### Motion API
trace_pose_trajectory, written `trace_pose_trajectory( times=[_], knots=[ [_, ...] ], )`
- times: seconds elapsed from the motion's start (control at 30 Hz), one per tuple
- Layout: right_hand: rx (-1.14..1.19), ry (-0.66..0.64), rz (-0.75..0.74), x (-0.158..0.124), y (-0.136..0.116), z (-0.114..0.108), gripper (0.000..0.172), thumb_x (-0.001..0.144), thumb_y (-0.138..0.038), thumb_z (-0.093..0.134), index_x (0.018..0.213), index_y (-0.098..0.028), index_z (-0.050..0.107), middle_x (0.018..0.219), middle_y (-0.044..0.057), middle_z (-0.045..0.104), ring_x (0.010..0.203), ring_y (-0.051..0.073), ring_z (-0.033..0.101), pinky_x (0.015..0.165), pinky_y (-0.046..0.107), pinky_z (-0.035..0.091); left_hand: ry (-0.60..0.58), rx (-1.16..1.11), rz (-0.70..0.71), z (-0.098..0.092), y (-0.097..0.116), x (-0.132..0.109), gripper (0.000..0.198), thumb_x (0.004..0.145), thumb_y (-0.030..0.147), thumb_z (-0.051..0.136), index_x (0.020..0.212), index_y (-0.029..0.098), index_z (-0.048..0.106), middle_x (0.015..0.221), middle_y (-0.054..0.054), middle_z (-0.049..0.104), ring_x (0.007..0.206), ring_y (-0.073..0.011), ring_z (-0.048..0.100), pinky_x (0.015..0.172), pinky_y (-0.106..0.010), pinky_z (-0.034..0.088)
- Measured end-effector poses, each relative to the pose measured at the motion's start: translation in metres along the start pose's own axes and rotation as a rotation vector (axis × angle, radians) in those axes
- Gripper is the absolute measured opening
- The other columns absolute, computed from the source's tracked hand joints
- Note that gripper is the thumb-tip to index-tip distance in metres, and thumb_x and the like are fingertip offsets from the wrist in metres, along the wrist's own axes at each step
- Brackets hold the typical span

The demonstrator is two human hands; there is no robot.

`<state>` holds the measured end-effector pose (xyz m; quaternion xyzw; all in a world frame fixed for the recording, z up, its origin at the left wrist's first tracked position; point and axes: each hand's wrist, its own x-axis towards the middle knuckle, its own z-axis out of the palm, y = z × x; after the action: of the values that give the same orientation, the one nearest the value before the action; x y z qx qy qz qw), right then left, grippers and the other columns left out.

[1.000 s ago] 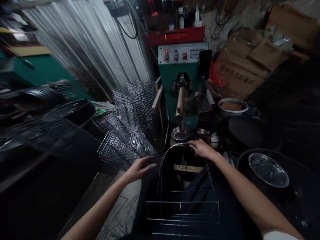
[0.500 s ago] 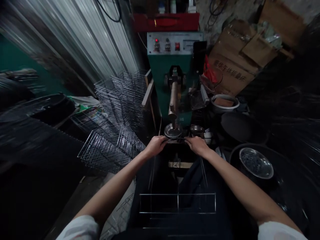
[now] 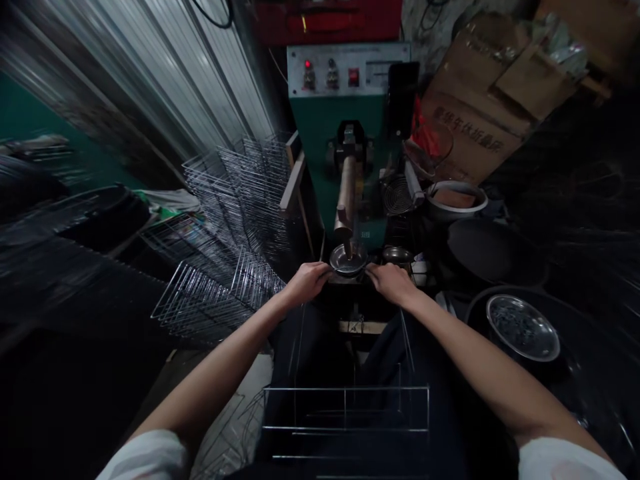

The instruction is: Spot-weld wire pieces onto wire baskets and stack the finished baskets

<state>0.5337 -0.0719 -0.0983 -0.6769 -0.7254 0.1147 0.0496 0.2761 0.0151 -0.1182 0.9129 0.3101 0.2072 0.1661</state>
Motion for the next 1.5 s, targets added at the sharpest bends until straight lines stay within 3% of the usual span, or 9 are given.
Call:
trace_pose_trajectory(
  times=[0.33,0.53,1.5],
  knots=[
    [0.162,0.092,-0.112,0.015,0.012,-0.001,0.021,0.106,-0.031,0.053,0.108,-0.027,0.074,0.101,0.006,0.074,0.097,0.024,0.068,0.086,0.028,0.047,-0.009,-0.002,0.020,-0.011,-0.003,0.014,0.019,0.096,0.015,0.055,0.078,0.016,0.062,0.072,-0.001,0.063,0.066,-0.0134,0.058,0.066,-0.023,0.041],
    [0.170,0.119,-0.115,0.022,0.016,0.000,0.019,0.105,-0.032,0.055,0.108,-0.027,0.074,0.101,0.006,0.074,0.095,0.024,0.067,0.086,0.029,0.047,0.005,0.003,0.007,-0.015,-0.001,0.021,0.019,0.095,0.015,0.056,0.077,0.016,0.063,0.069,-0.001,0.062,0.064,-0.0140,0.057,0.064,-0.024,0.038],
    [0.188,0.050,-0.101,0.026,0.016,-0.010,0.024,0.104,-0.034,0.052,0.099,-0.024,0.074,0.091,0.007,0.073,0.090,0.025,0.067,0.079,0.029,0.047,-0.032,-0.041,0.038,-0.016,-0.007,0.032,0.019,0.092,0.011,0.055,0.080,0.015,0.068,0.072,-0.003,0.068,0.066,-0.0147,0.062,0.066,-0.024,0.042]
  ],
)
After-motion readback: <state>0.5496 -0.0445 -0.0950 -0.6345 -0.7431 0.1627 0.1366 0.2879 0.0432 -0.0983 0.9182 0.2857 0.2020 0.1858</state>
